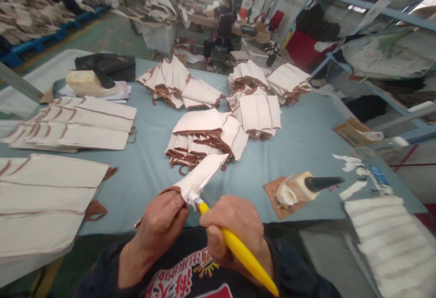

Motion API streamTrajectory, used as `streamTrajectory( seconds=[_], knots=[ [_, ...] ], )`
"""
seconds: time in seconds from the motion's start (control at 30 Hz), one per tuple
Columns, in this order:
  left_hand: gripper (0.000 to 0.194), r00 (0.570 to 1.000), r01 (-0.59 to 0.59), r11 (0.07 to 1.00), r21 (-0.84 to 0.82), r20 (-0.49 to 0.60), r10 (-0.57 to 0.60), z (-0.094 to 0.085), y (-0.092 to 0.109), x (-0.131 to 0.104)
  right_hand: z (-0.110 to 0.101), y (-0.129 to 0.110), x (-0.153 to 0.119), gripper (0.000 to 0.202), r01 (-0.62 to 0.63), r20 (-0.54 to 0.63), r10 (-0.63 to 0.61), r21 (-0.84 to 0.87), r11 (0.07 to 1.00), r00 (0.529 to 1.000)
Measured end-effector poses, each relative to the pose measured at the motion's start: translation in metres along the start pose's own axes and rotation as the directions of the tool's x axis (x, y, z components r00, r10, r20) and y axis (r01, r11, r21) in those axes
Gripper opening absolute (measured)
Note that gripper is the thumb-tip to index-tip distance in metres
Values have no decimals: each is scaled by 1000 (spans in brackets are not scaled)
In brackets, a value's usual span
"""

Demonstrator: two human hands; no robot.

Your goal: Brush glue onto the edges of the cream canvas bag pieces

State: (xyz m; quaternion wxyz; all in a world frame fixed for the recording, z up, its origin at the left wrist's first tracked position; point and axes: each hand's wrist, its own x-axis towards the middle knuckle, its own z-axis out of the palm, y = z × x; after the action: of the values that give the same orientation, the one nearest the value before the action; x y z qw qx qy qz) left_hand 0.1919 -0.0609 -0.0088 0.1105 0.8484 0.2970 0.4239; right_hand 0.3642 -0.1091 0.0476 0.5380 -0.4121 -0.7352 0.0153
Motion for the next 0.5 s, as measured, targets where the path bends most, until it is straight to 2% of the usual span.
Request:
streamTrajectory(
  seconds=[0.13, 0.17, 0.33, 0.4, 0.5],
  knots=[
    [27, 1000, -9, 999, -45, 5, 9, -4, -1, 0, 6, -12, -1, 33, 64, 56, -67, 58, 996, 996],
    [27, 1000, -10, 999, -44, 7, 10, -5, -1, 0, 6, -12, -2, 33, 43, 53, -48, 83, 996, 997],
    [24, 1000, -6, 1000, -20, 15, 7, -5, -1, 0, 3, 2, -1, 30, -135, -144, 149, 103, 986, 978],
    [24, 1000, -8, 1000, -26, 11, 9, -4, -2, 0, 5, 4, 0, 30, -152, -128, 167, 120, 981, 978],
    [30, 1000, -28, 998, -63, -6, 28, -4, -4, 0, 10, 2, -3, 34, -110, -81, 130, 215, 970, 988]
  ],
)
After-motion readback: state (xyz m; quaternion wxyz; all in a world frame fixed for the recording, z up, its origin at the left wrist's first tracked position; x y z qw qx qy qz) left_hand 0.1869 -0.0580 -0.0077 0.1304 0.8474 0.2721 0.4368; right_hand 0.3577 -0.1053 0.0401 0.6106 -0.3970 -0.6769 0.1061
